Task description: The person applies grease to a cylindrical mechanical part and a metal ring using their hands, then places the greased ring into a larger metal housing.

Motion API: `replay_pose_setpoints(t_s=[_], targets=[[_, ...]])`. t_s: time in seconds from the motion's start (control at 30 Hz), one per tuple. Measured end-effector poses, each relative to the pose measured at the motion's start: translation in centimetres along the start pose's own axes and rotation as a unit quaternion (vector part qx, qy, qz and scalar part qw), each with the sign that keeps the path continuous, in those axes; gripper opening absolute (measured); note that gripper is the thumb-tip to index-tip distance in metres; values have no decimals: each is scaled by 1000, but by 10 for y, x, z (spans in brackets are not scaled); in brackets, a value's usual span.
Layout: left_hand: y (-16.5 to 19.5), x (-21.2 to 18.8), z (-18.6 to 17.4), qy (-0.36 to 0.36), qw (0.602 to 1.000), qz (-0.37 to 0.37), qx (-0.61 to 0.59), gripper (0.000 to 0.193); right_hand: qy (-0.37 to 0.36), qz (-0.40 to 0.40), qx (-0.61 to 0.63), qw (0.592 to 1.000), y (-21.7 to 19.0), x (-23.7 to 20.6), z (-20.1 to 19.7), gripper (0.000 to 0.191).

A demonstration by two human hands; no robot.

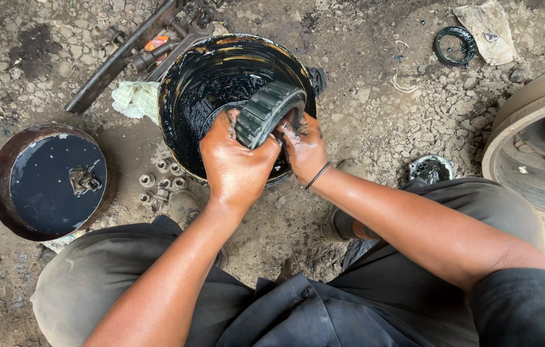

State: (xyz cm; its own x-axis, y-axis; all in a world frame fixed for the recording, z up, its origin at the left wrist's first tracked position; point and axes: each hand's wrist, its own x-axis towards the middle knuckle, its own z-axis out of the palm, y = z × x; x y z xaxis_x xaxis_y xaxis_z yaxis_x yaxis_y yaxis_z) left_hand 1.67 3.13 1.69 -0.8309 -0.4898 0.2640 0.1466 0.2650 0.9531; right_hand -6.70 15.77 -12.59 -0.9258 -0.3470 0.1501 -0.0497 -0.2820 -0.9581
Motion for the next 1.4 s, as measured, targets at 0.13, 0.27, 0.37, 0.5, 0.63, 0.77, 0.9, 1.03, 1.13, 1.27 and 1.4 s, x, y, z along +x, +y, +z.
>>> replay_pose_setpoints(t_s=[0.13,0.27,0.37,0.5,0.63,0.77,0.9,1.03,1.13,1.27,1.4], targets=[[-1,0,3,-2,998,15,-54,18,44,125,161,978,6,-9,11,19],[1,4,5,-17,997,19,-67,22,91,243,248,933,9,-6,13,19],[1,10,-5,-82,995,34,-40,26,149,243,191,939,2,9,9,22],[-4,16,-21,-169,985,-3,-41,33,-58,-115,-28,991,-39,35,-11,29],[-4,18,-27,-263,955,-135,7,36,-162,-292,-395,856,-99,51,-21,28],[3,11,-19,-282,954,-103,25,34,-246,-434,-494,712,-132,47,-5,31],[5,1,-7,-242,953,-174,56,28,-266,-408,-465,739,-135,40,6,43],[6,-4,-8,-217,964,-136,71,27,-261,-399,-444,758,-128,41,3,37],[11,-5,-9,-202,968,-131,69,28,-254,-399,-426,771,-123,46,0,37],[19,-8,-12,-176,980,-77,49,31,-213,-353,-396,820,-112,47,-3,32],[19,-11,-14,-165,985,-50,-2,28,-160,-229,-259,925,-86,35,-8,19]])
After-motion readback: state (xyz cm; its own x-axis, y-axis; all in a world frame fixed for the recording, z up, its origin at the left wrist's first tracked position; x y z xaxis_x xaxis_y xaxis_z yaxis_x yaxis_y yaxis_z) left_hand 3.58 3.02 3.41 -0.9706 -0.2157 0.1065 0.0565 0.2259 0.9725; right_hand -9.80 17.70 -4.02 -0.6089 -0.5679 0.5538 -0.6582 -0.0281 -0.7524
